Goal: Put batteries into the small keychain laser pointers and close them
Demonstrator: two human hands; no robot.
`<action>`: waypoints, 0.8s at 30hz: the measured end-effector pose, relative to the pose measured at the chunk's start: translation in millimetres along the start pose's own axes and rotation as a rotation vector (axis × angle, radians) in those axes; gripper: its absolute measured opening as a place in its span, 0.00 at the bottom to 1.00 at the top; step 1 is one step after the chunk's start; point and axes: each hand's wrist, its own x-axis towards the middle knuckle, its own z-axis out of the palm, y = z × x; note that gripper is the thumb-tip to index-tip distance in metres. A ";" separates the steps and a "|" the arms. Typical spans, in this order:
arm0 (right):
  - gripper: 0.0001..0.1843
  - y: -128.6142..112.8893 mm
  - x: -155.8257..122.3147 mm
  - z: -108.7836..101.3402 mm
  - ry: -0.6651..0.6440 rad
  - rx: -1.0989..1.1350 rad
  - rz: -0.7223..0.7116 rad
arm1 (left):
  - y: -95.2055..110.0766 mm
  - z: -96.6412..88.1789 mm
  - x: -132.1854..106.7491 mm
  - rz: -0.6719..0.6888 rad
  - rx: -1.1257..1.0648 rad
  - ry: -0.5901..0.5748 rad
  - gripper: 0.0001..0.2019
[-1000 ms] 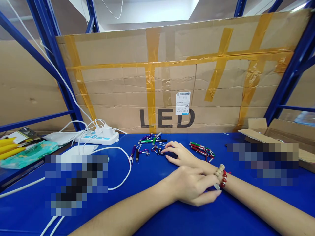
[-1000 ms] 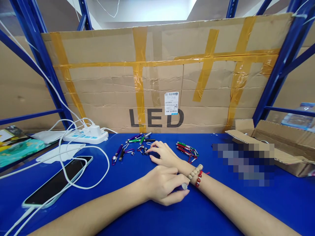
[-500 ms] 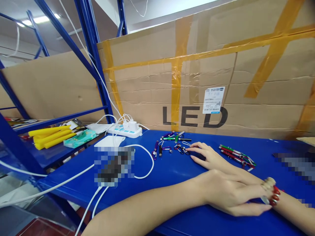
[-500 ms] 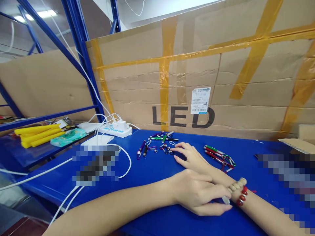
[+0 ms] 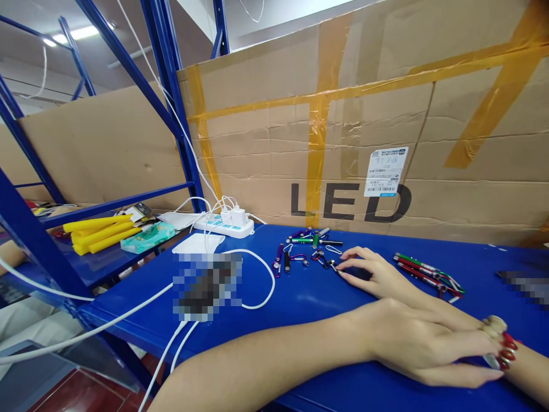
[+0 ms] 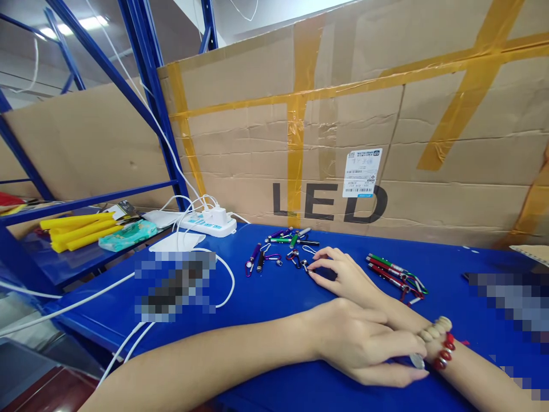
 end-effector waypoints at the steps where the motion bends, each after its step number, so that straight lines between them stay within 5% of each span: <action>1: 0.12 -0.4 0.1 -0.6 -0.007 0.000 0.004 | -0.2 -0.7 -0.1 0.007 0.008 -0.013 0.20; 15: 0.09 -0.2 0.8 0.2 0.046 0.230 0.065 | -1.1 -1.1 1.2 -0.034 -0.005 0.065 0.20; 24: 0.08 -5.1 -0.5 -6.5 0.098 0.175 0.055 | -0.8 -7.0 1.2 -0.049 -0.073 0.124 0.16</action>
